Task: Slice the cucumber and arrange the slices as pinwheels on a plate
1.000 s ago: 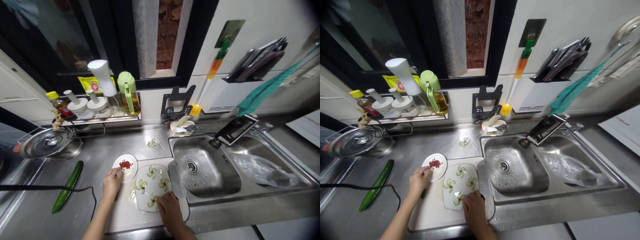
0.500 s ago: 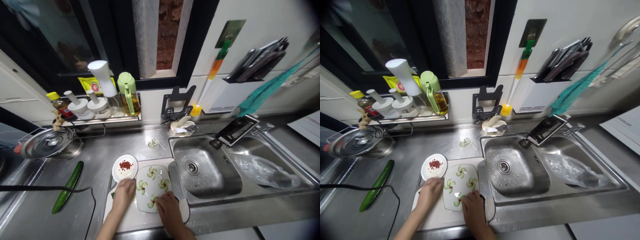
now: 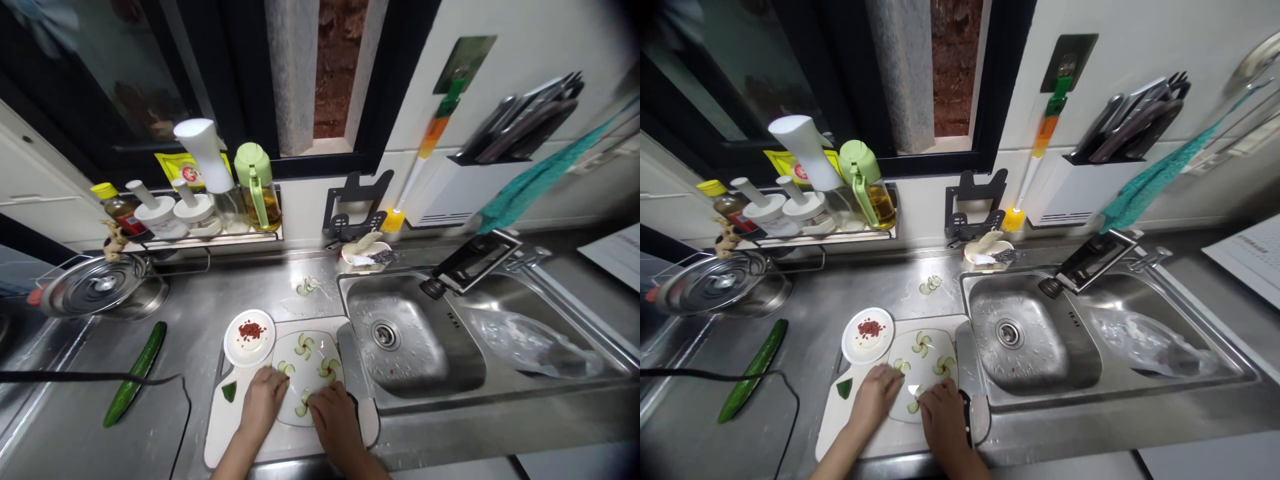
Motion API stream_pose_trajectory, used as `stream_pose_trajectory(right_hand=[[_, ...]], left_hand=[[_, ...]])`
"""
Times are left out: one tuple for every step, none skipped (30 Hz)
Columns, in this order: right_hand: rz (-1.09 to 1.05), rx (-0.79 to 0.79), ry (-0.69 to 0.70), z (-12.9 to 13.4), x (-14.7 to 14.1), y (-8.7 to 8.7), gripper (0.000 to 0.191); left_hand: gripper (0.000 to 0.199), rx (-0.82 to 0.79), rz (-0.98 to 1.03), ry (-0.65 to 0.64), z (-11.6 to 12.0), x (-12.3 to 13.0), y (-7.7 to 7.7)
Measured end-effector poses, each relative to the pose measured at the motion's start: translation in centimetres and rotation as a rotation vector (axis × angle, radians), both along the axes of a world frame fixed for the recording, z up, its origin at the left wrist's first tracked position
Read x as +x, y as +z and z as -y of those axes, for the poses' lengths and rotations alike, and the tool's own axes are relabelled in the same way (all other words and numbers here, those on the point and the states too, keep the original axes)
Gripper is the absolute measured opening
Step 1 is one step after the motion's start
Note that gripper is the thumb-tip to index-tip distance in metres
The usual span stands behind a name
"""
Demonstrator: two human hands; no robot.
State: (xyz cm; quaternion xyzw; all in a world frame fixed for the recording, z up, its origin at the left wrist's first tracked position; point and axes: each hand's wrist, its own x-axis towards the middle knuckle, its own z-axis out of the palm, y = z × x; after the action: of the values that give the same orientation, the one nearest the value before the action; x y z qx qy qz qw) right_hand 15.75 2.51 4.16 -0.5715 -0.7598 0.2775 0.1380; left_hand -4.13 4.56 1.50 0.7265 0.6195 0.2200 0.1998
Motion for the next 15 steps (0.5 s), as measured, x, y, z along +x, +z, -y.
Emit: stream_pose_trajectory(right_hand=[[-0.002, -0.002, 0.0, 0.0, 0.0, 0.0, 0.015], [-0.003, -0.001, -0.004, 0.0, 0.0, 0.0, 0.016], [-0.005, 0.001, -0.008, -0.1, 0.0, -0.1, 0.015], [-0.007, 0.004, -0.013, -0.1, 0.0, -0.1, 0.015], [-0.01, 0.007, -0.018, -0.2, 0.0, -0.2, 0.014], [-0.014, 0.01, -0.021, -0.2, -0.1, -0.3, 0.014], [-0.016, 0.011, -0.019, -0.3, -0.1, -0.4, 0.014], [-0.017, 0.011, -0.017, -0.4, -0.2, -0.4, 0.014], [-0.014, 0.011, -0.015, -0.6, -0.3, -0.5, 0.014], [-0.011, 0.012, -0.015, -0.7, -0.4, -0.5, 0.014], [-0.011, 0.015, -0.01, -0.9, -0.5, -0.5, 0.014], [-0.014, 0.017, -0.007, -1.1, -0.7, -0.5, 0.014], [-0.02, 0.016, -0.001, -1.3, -0.9, -0.4, 0.014], [-0.029, 0.014, 0.005, -1.5, -1.2, -0.3, 0.015], [-0.038, 0.011, 0.011, -1.8, -1.4, -0.2, 0.015]], left_hand=[[0.021, -0.001, 0.0, 0.001, 0.0, 0.0, -0.1], [0.02, -0.001, 0.004, 0.003, 0.0, 0.1, -0.1], [0.02, 0.0, 0.009, 0.007, 0.0, 0.1, -0.2], [0.019, 0.001, 0.018, 0.013, 0.0, 0.1, -0.2], [0.019, 0.002, 0.029, 0.019, 0.0, 0.1, -0.2], [0.019, 0.001, 0.041, 0.025, 0.0, 0.1, -0.1], [0.018, 0.001, 0.054, 0.035, 0.0, 0.0, 0.0], [0.018, -0.001, 0.066, 0.046, 0.1, 0.0, 0.1], [0.018, -0.001, 0.078, 0.06, 0.1, 0.0, 0.2], [0.018, 0.0, 0.087, 0.077, 0.2, 0.0, 0.4], [0.019, 0.006, 0.092, 0.098, 0.3, 0.0, 0.5], [0.02, 0.016, 0.094, 0.119, 0.4, 0.0, 0.6], [0.021, 0.03, 0.095, 0.14, 0.5, 0.0, 0.7], [0.022, 0.048, 0.094, 0.161, 0.6, 0.1, 0.7], [0.024, 0.07, 0.09, 0.184, 0.7, 0.3, 0.6]])
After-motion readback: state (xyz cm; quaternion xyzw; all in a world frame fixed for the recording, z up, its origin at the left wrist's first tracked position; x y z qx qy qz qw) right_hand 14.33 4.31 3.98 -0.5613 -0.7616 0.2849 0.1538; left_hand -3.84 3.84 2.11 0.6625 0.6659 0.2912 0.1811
